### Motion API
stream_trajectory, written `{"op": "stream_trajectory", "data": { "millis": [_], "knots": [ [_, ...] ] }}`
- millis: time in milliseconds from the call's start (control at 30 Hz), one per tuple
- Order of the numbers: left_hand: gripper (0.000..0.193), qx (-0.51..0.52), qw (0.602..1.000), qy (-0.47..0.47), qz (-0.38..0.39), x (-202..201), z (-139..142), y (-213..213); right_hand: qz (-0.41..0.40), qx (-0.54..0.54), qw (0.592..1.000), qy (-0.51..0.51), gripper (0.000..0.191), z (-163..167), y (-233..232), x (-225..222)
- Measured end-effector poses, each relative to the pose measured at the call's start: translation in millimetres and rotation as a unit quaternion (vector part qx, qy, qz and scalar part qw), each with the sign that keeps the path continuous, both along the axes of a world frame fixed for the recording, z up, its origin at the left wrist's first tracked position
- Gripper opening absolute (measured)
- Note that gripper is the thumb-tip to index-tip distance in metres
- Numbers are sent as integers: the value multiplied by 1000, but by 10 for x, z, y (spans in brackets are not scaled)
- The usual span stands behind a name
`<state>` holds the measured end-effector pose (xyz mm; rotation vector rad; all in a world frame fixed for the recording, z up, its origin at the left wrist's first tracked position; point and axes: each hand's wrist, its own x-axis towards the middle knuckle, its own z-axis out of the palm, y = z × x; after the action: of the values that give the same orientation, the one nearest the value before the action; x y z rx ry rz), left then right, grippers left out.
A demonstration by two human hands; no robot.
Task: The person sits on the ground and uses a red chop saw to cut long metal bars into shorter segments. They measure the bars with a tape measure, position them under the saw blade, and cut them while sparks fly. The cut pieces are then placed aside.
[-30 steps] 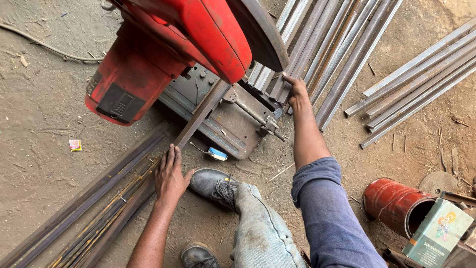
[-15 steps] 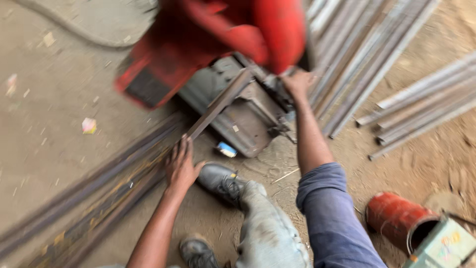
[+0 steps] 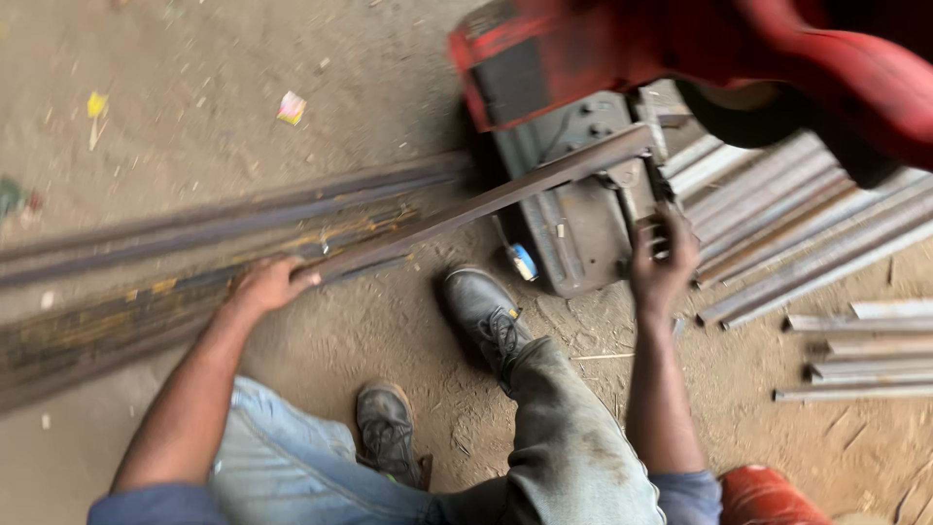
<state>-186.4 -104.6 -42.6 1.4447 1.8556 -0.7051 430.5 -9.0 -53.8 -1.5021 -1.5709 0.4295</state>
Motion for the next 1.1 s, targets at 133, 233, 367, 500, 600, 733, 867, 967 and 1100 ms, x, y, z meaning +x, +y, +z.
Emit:
{"op": "stream_trajectory", "data": {
  "millis": [133, 233, 367, 500, 600, 733, 867, 967, 1100],
  "knots": [
    [80, 44, 998, 19, 42, -67, -44, -170, 45, -108, 992, 46, 21, -57, -202, -621],
    [78, 92, 996, -16, -16, -156, -106, -33, -17, -167, 984, 56, 21, -19, -116, -818],
    [74, 78, 997, 5, 10, -88, -91, -17, -99, -105, 979, 146, 24, 72, 142, -258],
    [77, 74, 997, -4, 9, -67, -113, -35, -157, -110, 981, 43, 36, -73, 645, 508],
    [76, 39, 999, 21, 10, -108, -176, 39, -183, -71, 966, -167, 57, -246, 1195, 774],
    [74, 18, 999, 33, 10, -164, -200, 166, -225, -329, 894, -204, 53, -262, 1564, 561],
    [75, 10, 998, 55, 1, -73, -202, 362, -166, -342, 881, -282, 65, -187, 1724, 350],
    [74, -58, 994, 89, 27, -14, -171, 504, -159, -294, 922, -194, 63, -118, 1839, 321],
    [75, -18, 997, 74, -4, 16, -122, 644, -124, -235, 944, -195, 63, -209, 2064, 371]
  ]
}}
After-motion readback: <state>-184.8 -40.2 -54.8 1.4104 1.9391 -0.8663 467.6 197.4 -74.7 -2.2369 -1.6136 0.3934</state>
